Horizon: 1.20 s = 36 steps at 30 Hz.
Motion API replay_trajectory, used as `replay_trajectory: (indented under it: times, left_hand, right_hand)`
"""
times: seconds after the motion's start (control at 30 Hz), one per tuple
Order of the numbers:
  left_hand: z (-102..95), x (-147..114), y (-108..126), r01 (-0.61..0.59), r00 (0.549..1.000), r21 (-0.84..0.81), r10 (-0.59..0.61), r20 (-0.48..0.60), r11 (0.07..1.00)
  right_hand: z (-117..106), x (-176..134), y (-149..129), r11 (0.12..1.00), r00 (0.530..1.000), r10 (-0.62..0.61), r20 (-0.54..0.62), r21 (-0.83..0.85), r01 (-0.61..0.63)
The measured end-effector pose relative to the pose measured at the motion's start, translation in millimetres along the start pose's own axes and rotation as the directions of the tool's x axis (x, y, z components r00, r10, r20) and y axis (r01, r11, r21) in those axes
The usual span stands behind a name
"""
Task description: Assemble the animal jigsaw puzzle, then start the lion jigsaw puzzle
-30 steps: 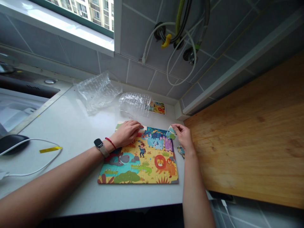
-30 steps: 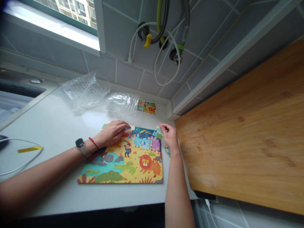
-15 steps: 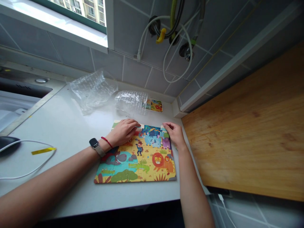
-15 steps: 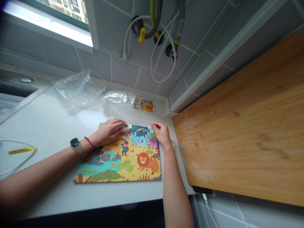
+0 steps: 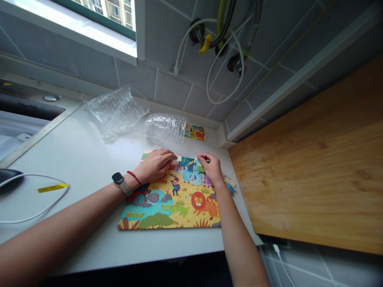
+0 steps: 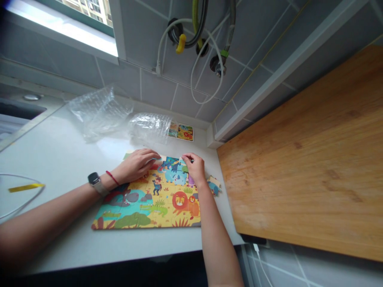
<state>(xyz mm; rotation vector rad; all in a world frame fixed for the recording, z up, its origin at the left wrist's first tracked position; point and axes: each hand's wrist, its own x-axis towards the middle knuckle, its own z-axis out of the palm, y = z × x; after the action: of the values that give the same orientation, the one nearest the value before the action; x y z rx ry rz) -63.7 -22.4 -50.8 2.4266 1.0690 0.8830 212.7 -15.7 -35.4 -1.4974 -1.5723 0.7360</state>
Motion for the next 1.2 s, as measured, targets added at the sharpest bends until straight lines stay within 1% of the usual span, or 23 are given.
replay_trajectory:
  times: [0.2, 0.43, 0.53, 0.6, 0.7, 0.77, 0.87, 1.0, 1.07, 1.2]
  left_hand:
    - [0.2, -0.1, -0.9, -0.009, 1.0, 0.032, 0.009, 0.011, 0.999]
    - [-0.7, 0.2, 0.6, 0.002, 1.0, -0.013, -0.002, 0.0, 1.0]
    - [-1.0, 0.4, 1.0, 0.002, 1.0, -0.02, -0.002, -0.003, 1.0]
    - [-1.1, 0.4, 0.9, 0.0, 1.0, -0.015, 0.0, -0.004, 1.0]
    - [-1.3, 0.2, 0.6, -0.004, 1.0, 0.003, 0.004, 0.007, 1.0]
    - [-1.5, 0.0, 0.3, -0.005, 1.0, 0.015, 0.005, 0.017, 1.0]
    - [-1.8, -0.1, -0.1, -0.007, 1.0, 0.025, 0.006, 0.026, 1.0]
    - [-1.5, 0.0, -0.2, -0.008, 1.0, 0.029, 0.008, 0.023, 1.0]
    - [-1.1, 0.0, -0.2, -0.007, 1.0, 0.027, 0.006, 0.023, 1.0]
    - [-0.4, -0.4, -0.5, -0.009, 1.0, 0.025, 0.008, 0.027, 1.0]
  right_hand:
    - [1.9, -0.5, 3.7, 0.999, 1.0, -0.007, -0.004, -0.041, 0.007]
    - [1.6, 0.6, 9.6, 0.996, 1.0, -0.026, -0.018, -0.085, 0.024]
    - [2.8, 0.4, 9.4, 0.995, 1.0, -0.017, -0.026, -0.098, 0.015]
    - [3.6, 0.2, 7.7, 0.994, 0.999, -0.037, -0.024, -0.107, 0.034]
    - [1.3, -0.1, 4.2, 0.991, 0.996, -0.093, -0.003, -0.092, 0.092]
    - [-4.5, -0.5, 2.6, 0.99, 0.994, -0.111, 0.004, -0.09, 0.111]
    - [-17.1, -1.7, 3.6, 0.979, 0.991, -0.122, 0.045, -0.159, 0.128]
    - [-28.1, -3.4, 9.4, 0.962, 0.982, -0.087, 0.169, -0.24, 0.127]
    - [-28.7, -3.9, 12.1, 0.962, 0.98, -0.068, 0.187, -0.249, 0.114]
    - [-26.9, -4.2, 12.0, 0.961, 0.982, -0.068, 0.178, -0.254, 0.113]
